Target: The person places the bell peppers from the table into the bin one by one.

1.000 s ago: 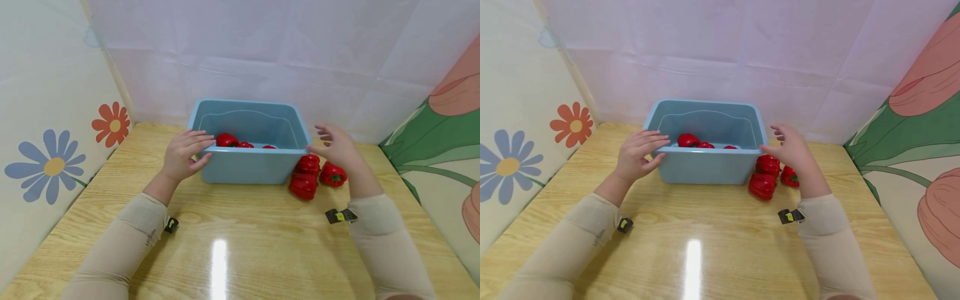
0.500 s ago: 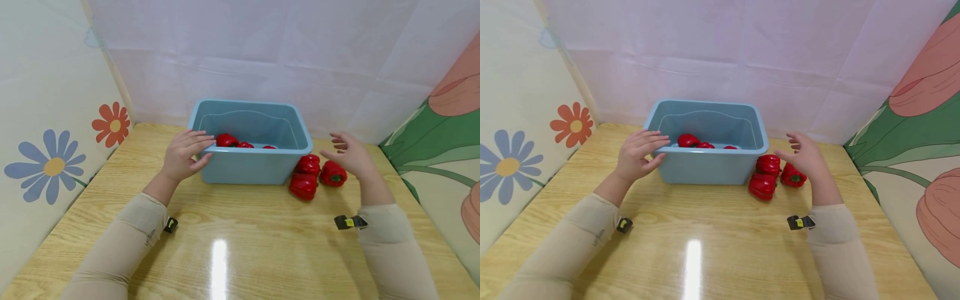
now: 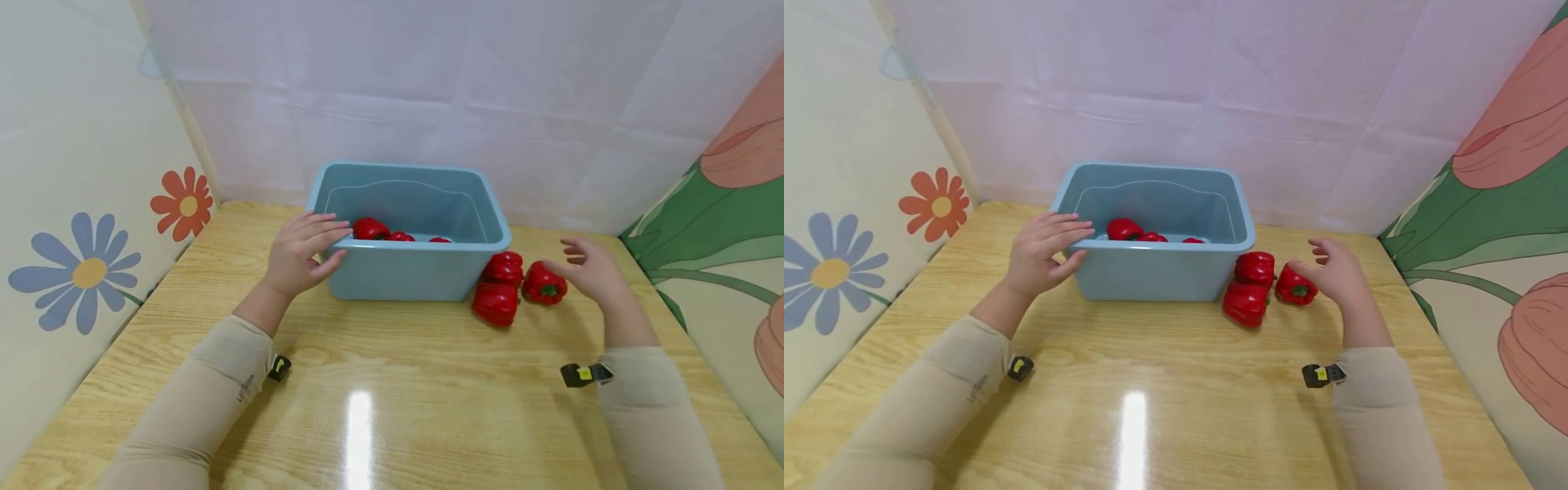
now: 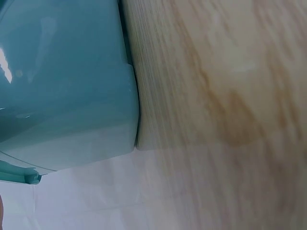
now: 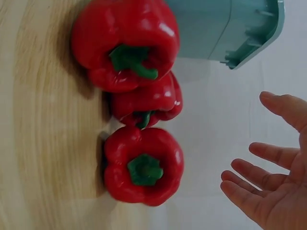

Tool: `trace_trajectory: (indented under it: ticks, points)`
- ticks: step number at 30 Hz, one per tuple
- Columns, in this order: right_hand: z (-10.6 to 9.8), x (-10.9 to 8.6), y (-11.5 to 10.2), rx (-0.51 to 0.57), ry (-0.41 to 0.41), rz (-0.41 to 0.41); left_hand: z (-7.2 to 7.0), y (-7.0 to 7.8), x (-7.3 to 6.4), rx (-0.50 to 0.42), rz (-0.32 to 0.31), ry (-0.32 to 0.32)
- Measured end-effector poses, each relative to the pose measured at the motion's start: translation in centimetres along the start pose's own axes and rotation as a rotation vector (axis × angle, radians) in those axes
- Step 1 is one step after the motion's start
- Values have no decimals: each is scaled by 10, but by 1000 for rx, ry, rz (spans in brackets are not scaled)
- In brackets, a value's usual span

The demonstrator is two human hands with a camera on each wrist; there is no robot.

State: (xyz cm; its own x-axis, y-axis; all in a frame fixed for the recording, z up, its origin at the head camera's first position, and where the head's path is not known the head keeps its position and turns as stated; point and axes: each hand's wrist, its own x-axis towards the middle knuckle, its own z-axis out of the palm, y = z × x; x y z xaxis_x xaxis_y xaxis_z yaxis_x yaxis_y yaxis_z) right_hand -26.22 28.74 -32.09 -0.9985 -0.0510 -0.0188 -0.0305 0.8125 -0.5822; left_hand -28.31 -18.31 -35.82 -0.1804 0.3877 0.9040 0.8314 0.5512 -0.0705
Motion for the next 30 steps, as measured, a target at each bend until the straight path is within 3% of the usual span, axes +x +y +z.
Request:
trace_trajectory:
  ticks: [20, 30]
  points:
    - [15, 11, 45, -37, -48, 103, -1, 2, 2, -10, -5, -2]
    - [21, 16, 50, -38, -69, 119, -1, 2, 1, -8, -7, 0]
